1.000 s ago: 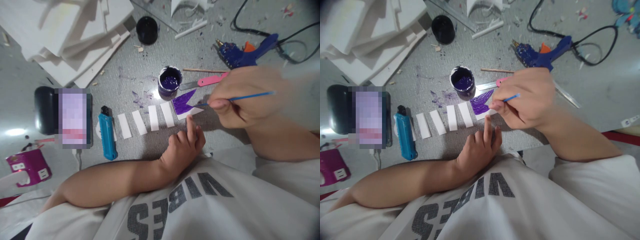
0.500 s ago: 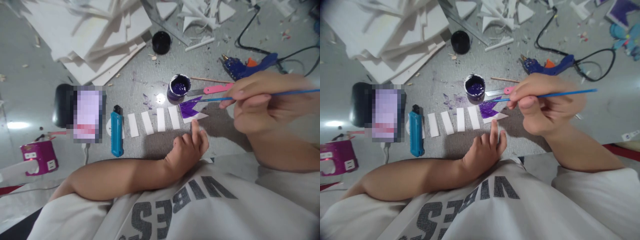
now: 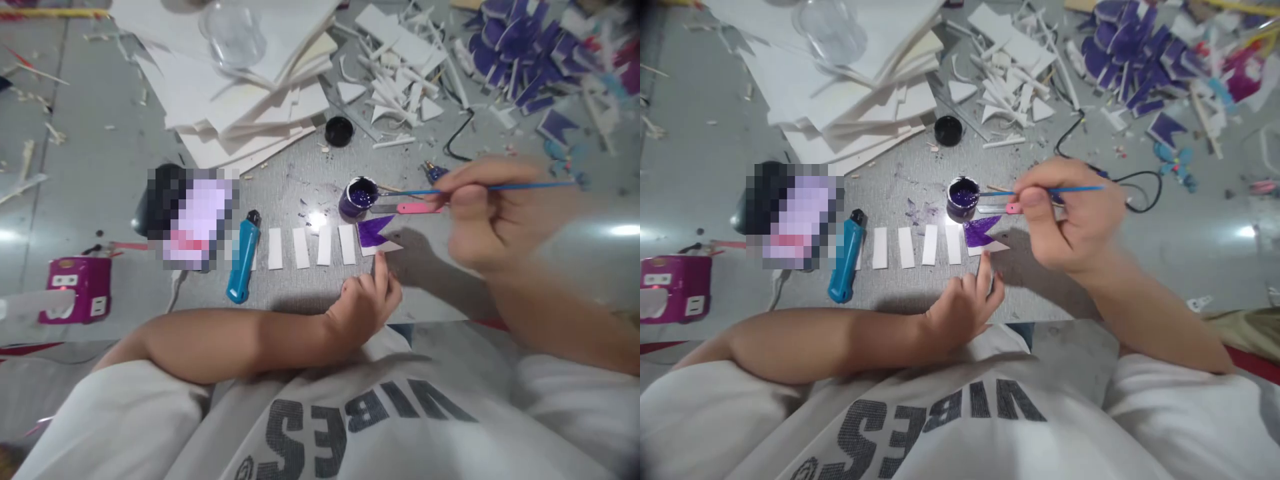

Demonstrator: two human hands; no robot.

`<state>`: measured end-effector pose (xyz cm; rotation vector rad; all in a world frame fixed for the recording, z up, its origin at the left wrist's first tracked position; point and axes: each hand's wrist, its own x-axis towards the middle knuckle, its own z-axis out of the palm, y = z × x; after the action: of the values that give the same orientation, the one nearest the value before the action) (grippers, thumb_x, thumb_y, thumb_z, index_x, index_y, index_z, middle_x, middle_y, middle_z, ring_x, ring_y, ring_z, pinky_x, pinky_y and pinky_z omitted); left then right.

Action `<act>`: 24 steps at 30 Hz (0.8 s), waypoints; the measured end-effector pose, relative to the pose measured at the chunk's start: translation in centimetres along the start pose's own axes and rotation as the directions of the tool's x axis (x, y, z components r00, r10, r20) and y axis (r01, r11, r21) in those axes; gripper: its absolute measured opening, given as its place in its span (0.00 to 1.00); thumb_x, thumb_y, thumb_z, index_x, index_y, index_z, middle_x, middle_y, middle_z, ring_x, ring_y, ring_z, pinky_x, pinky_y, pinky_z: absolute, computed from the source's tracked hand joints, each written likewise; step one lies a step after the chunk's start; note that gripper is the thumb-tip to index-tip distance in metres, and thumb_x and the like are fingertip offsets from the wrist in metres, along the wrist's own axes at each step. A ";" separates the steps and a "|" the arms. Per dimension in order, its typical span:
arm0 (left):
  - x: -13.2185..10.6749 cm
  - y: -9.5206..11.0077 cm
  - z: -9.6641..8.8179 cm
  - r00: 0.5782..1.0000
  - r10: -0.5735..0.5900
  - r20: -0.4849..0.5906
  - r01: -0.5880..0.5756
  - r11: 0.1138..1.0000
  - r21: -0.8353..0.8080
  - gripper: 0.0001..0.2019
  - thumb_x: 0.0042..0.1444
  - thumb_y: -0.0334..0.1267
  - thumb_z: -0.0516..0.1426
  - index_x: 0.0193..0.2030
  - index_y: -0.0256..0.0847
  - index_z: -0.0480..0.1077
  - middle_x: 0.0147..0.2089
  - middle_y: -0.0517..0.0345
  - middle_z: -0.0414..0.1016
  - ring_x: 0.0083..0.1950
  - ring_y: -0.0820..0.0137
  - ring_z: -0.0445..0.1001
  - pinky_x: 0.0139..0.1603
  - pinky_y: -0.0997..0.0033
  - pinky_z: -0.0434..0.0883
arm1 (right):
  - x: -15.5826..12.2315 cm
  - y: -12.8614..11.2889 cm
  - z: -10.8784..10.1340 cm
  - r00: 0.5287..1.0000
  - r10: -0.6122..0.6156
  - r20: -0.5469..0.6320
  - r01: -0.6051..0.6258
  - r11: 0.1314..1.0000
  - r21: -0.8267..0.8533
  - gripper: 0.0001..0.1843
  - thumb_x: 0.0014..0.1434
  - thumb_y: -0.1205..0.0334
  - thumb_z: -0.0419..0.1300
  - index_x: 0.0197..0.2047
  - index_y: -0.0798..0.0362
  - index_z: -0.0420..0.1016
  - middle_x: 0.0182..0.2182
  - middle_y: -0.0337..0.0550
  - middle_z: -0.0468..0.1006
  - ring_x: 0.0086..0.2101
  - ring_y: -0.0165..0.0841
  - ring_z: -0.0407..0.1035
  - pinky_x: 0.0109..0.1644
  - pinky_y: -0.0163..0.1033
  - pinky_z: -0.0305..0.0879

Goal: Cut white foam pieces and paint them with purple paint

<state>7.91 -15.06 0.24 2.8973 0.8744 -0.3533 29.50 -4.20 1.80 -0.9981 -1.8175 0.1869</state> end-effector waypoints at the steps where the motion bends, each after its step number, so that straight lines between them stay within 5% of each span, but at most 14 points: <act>1: 0.0 -0.1 -0.1 1.000 0.001 0.003 -0.001 1.000 -0.004 0.32 0.84 0.46 0.68 0.86 0.34 0.74 0.91 0.12 0.66 0.41 0.62 0.85 0.33 0.67 0.70 | 0.4 0.0 0.0 0.998 -0.043 0.054 0.046 0.998 -0.045 0.24 0.89 0.41 0.66 0.44 0.47 0.91 0.33 0.40 0.89 0.31 0.35 0.84 0.34 0.43 0.74; 7: 0.0 -0.2 -0.3 1.000 0.011 -0.003 -0.010 1.000 0.011 0.33 0.84 0.49 0.67 0.86 0.31 0.74 0.89 0.10 0.68 0.41 0.60 0.84 0.32 0.67 0.67 | 2.0 0.8 1.6 0.962 -0.164 0.219 0.180 0.982 -0.057 0.17 0.90 0.51 0.63 0.49 0.45 0.88 0.38 0.41 0.91 0.32 0.35 0.80 0.38 0.45 0.75; 13: 0.1 -0.2 -0.5 1.000 0.008 -0.002 -0.008 1.000 0.018 0.33 0.86 0.48 0.66 0.88 0.32 0.73 0.89 0.12 0.69 0.41 0.62 0.84 0.31 0.66 0.67 | 1.6 1.2 2.3 0.962 -0.133 0.240 0.151 0.987 -0.058 0.14 0.88 0.52 0.65 0.49 0.44 0.89 0.33 0.39 0.88 0.30 0.37 0.81 0.40 0.46 0.77; 19: 0.1 -0.1 0.0 1.000 0.006 -0.008 -0.006 0.999 0.034 0.39 0.84 0.60 0.68 0.87 0.32 0.74 0.89 0.11 0.69 0.42 0.60 0.85 0.32 0.65 0.68 | 1.4 1.5 2.4 0.972 -0.042 0.232 0.057 0.997 -0.058 0.16 0.89 0.49 0.64 0.49 0.45 0.89 0.37 0.39 0.91 0.29 0.36 0.81 0.42 0.46 0.78; 24: 0.1 0.1 0.8 0.998 -0.007 -0.055 0.010 0.999 0.051 0.37 0.82 0.57 0.70 0.86 0.32 0.76 0.86 0.11 0.74 0.40 0.60 0.84 0.32 0.64 0.68 | 1.4 1.6 2.6 0.975 0.013 0.223 -0.004 0.999 -0.041 0.20 0.91 0.45 0.62 0.50 0.45 0.88 0.37 0.39 0.91 0.29 0.33 0.80 0.39 0.44 0.78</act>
<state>7.89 -15.19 -0.56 2.9642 0.8995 -0.3025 28.02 -1.42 0.69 -1.0471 -2.0281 0.2786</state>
